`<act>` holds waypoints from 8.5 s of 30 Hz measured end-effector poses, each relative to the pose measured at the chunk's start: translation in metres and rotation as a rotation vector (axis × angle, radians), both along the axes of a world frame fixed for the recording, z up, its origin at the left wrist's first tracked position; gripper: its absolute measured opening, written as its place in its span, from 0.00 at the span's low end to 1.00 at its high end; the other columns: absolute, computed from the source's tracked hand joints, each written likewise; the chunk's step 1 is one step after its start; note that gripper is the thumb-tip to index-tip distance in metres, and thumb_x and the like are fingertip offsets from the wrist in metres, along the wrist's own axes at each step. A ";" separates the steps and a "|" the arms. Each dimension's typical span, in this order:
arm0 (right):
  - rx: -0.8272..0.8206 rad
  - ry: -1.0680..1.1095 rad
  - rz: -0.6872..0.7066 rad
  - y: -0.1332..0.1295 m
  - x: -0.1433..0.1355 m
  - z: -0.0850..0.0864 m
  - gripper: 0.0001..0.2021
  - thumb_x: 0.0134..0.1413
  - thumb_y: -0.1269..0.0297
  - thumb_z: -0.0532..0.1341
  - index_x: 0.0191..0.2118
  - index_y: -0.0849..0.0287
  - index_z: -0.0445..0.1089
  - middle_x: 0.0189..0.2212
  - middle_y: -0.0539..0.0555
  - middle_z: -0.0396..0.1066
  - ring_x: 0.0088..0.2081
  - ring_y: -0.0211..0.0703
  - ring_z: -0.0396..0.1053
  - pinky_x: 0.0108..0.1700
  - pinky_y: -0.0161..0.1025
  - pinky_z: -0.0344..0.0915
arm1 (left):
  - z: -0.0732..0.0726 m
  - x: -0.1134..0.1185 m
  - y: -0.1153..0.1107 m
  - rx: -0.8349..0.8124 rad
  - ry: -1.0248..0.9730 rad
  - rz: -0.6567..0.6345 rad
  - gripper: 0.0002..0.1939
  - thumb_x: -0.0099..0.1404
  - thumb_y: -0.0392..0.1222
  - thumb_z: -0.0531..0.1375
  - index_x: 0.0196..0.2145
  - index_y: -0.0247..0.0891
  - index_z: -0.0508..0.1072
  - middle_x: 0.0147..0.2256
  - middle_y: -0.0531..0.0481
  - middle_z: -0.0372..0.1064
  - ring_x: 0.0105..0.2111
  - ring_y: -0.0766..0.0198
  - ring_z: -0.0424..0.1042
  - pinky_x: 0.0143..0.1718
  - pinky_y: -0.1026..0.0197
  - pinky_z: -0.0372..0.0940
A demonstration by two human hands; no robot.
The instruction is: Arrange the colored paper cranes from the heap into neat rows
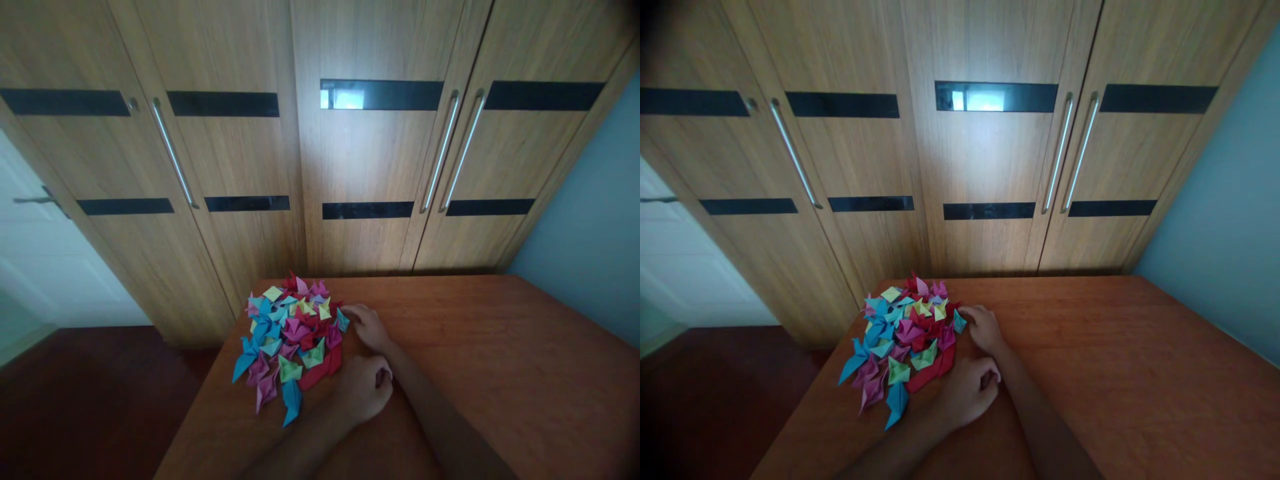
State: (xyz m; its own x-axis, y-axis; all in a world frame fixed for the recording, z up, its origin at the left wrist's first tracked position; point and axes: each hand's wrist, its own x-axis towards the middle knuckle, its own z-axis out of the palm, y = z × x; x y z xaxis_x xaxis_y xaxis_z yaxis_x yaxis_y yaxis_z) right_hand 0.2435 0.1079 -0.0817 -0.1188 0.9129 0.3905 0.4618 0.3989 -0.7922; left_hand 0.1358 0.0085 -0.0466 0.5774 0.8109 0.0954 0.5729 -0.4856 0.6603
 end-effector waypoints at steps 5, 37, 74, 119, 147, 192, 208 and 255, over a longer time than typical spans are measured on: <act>-0.012 0.246 -0.079 -0.005 0.010 -0.010 0.16 0.48 0.71 0.52 0.39 0.55 0.73 0.38 0.52 0.75 0.42 0.42 0.72 0.49 0.44 0.65 | -0.003 -0.005 -0.003 -0.049 -0.118 -0.007 0.11 0.60 0.34 0.52 0.33 0.38 0.74 0.26 0.53 0.72 0.27 0.66 0.70 0.27 0.67 0.58; -0.160 -0.034 -0.182 -0.045 0.012 0.005 0.12 0.51 0.67 0.50 0.33 0.57 0.71 0.24 0.51 0.74 0.29 0.41 0.72 0.34 0.35 0.63 | -0.005 -0.007 -0.003 -0.120 -0.157 0.049 0.10 0.57 0.31 0.51 0.29 0.36 0.72 0.27 0.52 0.71 0.27 0.68 0.68 0.27 0.68 0.55; -0.121 -0.204 -0.153 -0.045 0.016 0.002 0.12 0.51 0.72 0.52 0.36 0.57 0.73 0.31 0.53 0.72 0.33 0.40 0.69 0.38 0.34 0.63 | -0.003 -0.005 -0.003 -0.174 -0.110 0.051 0.12 0.58 0.32 0.50 0.29 0.36 0.74 0.27 0.52 0.73 0.26 0.67 0.68 0.28 0.67 0.56; -0.136 -0.252 -0.153 -0.046 0.018 0.007 0.13 0.50 0.72 0.52 0.35 0.56 0.73 0.33 0.53 0.73 0.35 0.41 0.69 0.39 0.36 0.63 | -0.002 -0.005 -0.005 -0.136 -0.030 0.044 0.11 0.60 0.34 0.50 0.31 0.38 0.73 0.27 0.52 0.70 0.26 0.66 0.67 0.27 0.66 0.55; -0.099 -0.257 -0.144 -0.046 0.018 0.007 0.13 0.51 0.71 0.51 0.36 0.57 0.73 0.32 0.53 0.73 0.34 0.41 0.69 0.39 0.35 0.62 | -0.003 -0.006 -0.004 -0.073 -0.018 0.008 0.11 0.61 0.34 0.50 0.30 0.38 0.71 0.27 0.53 0.70 0.26 0.67 0.67 0.26 0.67 0.54; -0.086 -0.161 -0.155 -0.042 0.020 0.008 0.11 0.52 0.72 0.53 0.34 0.57 0.73 0.30 0.51 0.74 0.32 0.39 0.69 0.38 0.34 0.63 | 0.081 -0.102 0.039 0.250 0.593 0.115 0.15 0.63 0.34 0.49 0.40 0.41 0.74 0.41 0.45 0.70 0.44 0.56 0.68 0.46 0.57 0.61; -0.067 -0.185 -0.157 -0.044 0.019 0.010 0.12 0.52 0.73 0.52 0.35 0.57 0.73 0.32 0.51 0.73 0.34 0.40 0.69 0.38 0.35 0.63 | 0.075 -0.115 0.037 0.248 0.351 0.086 0.12 0.66 0.37 0.50 0.34 0.40 0.74 0.36 0.48 0.72 0.39 0.60 0.69 0.41 0.62 0.61; -0.043 -0.032 -0.176 -0.022 0.017 0.000 0.15 0.48 0.76 0.52 0.37 0.59 0.73 0.30 0.52 0.74 0.31 0.39 0.70 0.38 0.35 0.65 | 0.038 0.030 0.201 0.379 0.455 0.112 0.10 0.67 0.40 0.53 0.37 0.36 0.75 0.39 0.43 0.73 0.42 0.59 0.71 0.46 0.57 0.63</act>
